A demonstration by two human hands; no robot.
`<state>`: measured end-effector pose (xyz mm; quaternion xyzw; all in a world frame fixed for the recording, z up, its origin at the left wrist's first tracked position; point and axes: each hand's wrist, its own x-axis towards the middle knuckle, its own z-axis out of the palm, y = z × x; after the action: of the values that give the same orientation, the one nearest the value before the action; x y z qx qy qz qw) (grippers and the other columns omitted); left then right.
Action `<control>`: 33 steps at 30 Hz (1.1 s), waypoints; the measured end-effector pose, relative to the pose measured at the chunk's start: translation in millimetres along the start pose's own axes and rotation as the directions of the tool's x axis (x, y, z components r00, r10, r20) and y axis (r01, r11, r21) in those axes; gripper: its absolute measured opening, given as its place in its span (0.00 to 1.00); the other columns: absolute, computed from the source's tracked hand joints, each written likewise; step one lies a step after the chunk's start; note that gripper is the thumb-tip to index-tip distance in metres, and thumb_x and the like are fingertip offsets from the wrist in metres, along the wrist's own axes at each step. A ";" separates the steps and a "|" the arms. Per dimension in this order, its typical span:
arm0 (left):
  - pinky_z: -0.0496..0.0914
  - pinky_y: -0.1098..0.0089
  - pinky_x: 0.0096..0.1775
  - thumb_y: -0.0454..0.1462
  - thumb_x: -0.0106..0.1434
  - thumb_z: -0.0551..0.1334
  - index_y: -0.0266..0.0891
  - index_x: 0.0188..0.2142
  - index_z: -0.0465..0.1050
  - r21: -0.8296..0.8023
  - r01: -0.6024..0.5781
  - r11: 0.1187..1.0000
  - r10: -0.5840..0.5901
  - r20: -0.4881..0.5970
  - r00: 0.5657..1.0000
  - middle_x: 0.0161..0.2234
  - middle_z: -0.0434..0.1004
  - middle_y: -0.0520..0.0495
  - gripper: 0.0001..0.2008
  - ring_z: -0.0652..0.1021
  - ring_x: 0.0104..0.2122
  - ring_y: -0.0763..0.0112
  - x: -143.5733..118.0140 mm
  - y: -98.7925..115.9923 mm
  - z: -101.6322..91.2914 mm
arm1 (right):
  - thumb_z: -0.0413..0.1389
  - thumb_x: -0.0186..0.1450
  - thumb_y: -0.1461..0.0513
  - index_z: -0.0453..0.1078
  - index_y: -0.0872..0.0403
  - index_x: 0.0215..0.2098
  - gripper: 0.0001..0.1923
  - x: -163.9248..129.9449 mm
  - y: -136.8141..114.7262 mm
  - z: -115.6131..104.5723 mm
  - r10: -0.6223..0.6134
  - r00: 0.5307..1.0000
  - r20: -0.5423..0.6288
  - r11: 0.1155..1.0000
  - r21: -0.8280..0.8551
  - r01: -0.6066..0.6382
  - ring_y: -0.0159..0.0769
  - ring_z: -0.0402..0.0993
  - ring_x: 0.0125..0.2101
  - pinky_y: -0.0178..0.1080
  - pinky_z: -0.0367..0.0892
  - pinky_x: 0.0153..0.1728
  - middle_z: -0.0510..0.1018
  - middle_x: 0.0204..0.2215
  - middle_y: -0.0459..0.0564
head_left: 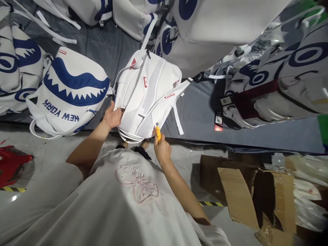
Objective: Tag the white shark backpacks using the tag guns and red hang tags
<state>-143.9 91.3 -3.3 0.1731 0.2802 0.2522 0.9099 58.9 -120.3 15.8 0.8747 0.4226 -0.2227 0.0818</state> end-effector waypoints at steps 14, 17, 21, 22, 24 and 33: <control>0.60 0.45 0.64 0.68 0.61 0.48 0.32 0.63 0.62 0.063 -0.025 0.998 0.020 0.078 0.997 0.57 0.74 0.33 0.48 0.68 0.63 0.44 -0.3 2.1 -2.0 | 0.46 0.76 0.57 0.63 0.58 0.60 0.19 -27.2 22.4 7.4 -0.012 1.000 0.010 0.995 0.100 0.011 0.35 0.69 0.27 0.36 0.45 0.28 0.79 0.32 0.53; 0.61 0.46 0.64 0.68 0.62 0.47 0.31 0.63 0.63 0.076 -0.039 0.996 0.036 0.040 0.999 0.56 0.75 0.34 0.47 0.69 0.63 0.44 5.6 -0.2 -3.4 | 0.47 0.76 0.58 0.65 0.59 0.59 0.19 -35.4 25.4 5.8 -0.004 1.000 0.004 0.991 0.131 0.003 0.34 0.66 0.25 0.36 0.44 0.28 0.77 0.30 0.52; 0.63 0.46 0.63 0.65 0.65 0.46 0.31 0.63 0.63 0.100 -0.069 0.993 0.068 0.008 0.998 0.55 0.77 0.35 0.45 0.70 0.62 0.45 8.1 -0.2 -7.6 | 0.47 0.75 0.58 0.66 0.60 0.58 0.18 -43.2 27.3 6.3 0.006 1.000 0.007 0.989 0.151 -0.007 0.33 0.64 0.24 0.35 0.42 0.28 0.76 0.28 0.51; 0.63 0.46 0.63 0.65 0.65 0.46 0.31 0.62 0.64 0.103 -0.074 0.992 0.074 0.007 0.997 0.54 0.77 0.35 0.44 0.70 0.62 0.45 8.1 0.1 -8.5 | 0.47 0.75 0.58 0.66 0.60 0.58 0.18 -44.6 27.4 6.9 0.007 1.000 0.010 0.987 0.159 -0.009 0.33 0.64 0.24 0.35 0.43 0.28 0.76 0.28 0.51; 0.63 0.46 0.62 0.65 0.64 0.47 0.31 0.62 0.64 0.107 -0.074 0.992 0.074 0.010 0.997 0.54 0.77 0.35 0.44 0.71 0.61 0.44 8.3 0.1 -9.6 | 0.47 0.75 0.58 0.67 0.59 0.57 0.18 -45.9 27.5 7.5 0.012 1.000 0.022 0.984 0.177 -0.016 0.34 0.64 0.24 0.35 0.43 0.27 0.76 0.28 0.51; 0.65 0.46 0.61 0.64 0.64 0.49 0.31 0.61 0.66 0.039 -0.006 0.999 0.003 0.081 0.997 0.51 0.79 0.34 0.43 0.74 0.58 0.44 6.2 -5.1 -1.8 | 0.41 0.73 0.54 0.67 0.59 0.56 0.23 -98.5 64.5 4.6 -0.065 0.995 0.075 0.962 0.270 0.043 0.42 0.73 0.27 0.37 0.57 0.28 0.77 0.28 0.53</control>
<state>-138.6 91.0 -9.6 0.2016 0.2476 0.2414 0.9164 53.9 -231.7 54.0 0.8559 0.4084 -0.3160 -0.0259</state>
